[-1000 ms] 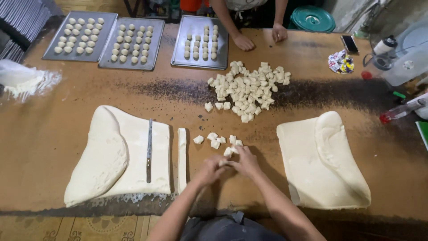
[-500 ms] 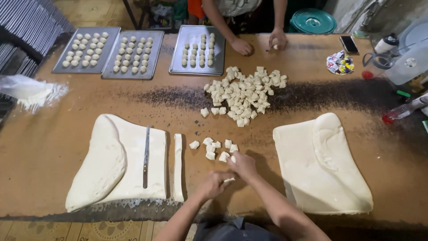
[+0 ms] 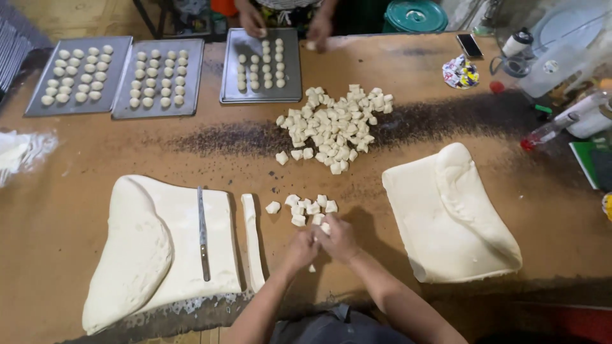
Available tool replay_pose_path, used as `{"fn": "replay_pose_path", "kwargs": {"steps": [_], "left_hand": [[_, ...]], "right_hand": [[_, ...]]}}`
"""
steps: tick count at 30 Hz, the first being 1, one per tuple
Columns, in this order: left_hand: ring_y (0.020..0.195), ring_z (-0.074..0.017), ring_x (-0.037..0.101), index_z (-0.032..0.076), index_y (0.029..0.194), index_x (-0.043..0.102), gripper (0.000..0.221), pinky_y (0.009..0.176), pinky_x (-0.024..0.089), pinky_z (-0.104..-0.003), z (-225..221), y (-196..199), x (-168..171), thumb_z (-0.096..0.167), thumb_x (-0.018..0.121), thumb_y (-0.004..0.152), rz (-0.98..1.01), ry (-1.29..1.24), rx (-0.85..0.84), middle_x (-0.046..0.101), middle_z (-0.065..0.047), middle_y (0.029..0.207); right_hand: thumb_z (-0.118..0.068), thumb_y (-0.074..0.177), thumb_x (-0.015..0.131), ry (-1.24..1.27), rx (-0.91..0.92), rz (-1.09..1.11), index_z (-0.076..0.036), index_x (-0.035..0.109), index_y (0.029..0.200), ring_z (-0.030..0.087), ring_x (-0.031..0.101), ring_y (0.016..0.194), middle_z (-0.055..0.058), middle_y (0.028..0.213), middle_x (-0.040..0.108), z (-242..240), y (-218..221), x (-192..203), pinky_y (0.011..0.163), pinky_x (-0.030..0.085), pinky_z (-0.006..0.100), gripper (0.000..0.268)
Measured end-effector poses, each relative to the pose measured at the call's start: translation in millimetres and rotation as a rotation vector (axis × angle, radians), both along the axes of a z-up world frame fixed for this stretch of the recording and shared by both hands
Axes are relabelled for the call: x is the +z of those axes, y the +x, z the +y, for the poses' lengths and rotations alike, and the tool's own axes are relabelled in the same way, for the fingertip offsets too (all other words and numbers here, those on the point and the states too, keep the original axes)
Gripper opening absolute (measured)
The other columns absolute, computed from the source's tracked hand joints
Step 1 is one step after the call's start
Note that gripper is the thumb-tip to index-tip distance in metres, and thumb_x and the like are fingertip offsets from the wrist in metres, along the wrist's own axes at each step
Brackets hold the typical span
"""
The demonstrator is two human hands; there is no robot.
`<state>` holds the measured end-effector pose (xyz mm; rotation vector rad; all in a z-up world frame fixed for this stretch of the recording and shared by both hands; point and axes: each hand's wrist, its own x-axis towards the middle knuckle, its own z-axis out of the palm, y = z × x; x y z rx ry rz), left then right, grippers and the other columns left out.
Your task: Cutting dough into strips and pinching off small pieces for further processing.
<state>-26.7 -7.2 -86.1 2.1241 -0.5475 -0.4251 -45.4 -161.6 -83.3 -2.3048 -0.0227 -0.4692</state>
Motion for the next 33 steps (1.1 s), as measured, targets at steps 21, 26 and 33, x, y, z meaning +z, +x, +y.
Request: {"fn": "replay_pose_path", "kwargs": {"steps": [21, 26, 33], "left_hand": [[0.073, -0.0230, 0.075, 0.026, 0.072, 0.074, 0.023, 0.064, 0.055, -0.036, -11.4, -12.4, -20.0, 0.034, 0.063, 0.091, -0.082, 0.235, -0.010, 0.072, 0.002, 0.067], [0.113, -0.0333, 0.067, 0.009, 0.131, 0.064, 0.043, 0.096, 0.055, -0.045, 5.4, -11.7, 90.8, 0.002, 0.065, 0.089, -0.055, -0.205, -0.101, 0.070, -0.017, 0.125], [0.119, -0.0435, 0.062, 0.018, 0.152, 0.053, 0.074, 0.107, 0.046, -0.053, 27.1, 35.3, 81.0, 0.001, 0.068, 0.081, -0.102, -0.104, -0.143, 0.065, -0.021, 0.122]], "right_hand": [[-0.051, 0.093, 0.068, -0.117, 0.016, -0.072, -0.020, 0.059, 0.076, 0.032, 0.071, 0.065, 0.008, 0.065, 0.066, -31.8, 11.5, 0.4, 0.054, 0.054, 0.043, 0.037], [-0.037, 0.091, 0.068, 0.145, 0.016, 0.639, -0.013, 0.047, 0.117, 0.029, 0.060, 0.104, 0.013, 0.114, 0.062, -34.3, 2.5, 91.4, 0.092, 0.048, 0.045, 0.041], [-0.014, 0.085, 0.074, 0.134, 0.282, -0.020, -0.015, 0.076, 0.108, 0.031, 0.074, 0.086, 0.013, 0.094, 0.076, 8.8, 1.3, 66.8, 0.077, 0.060, 0.042, 0.023]]}}
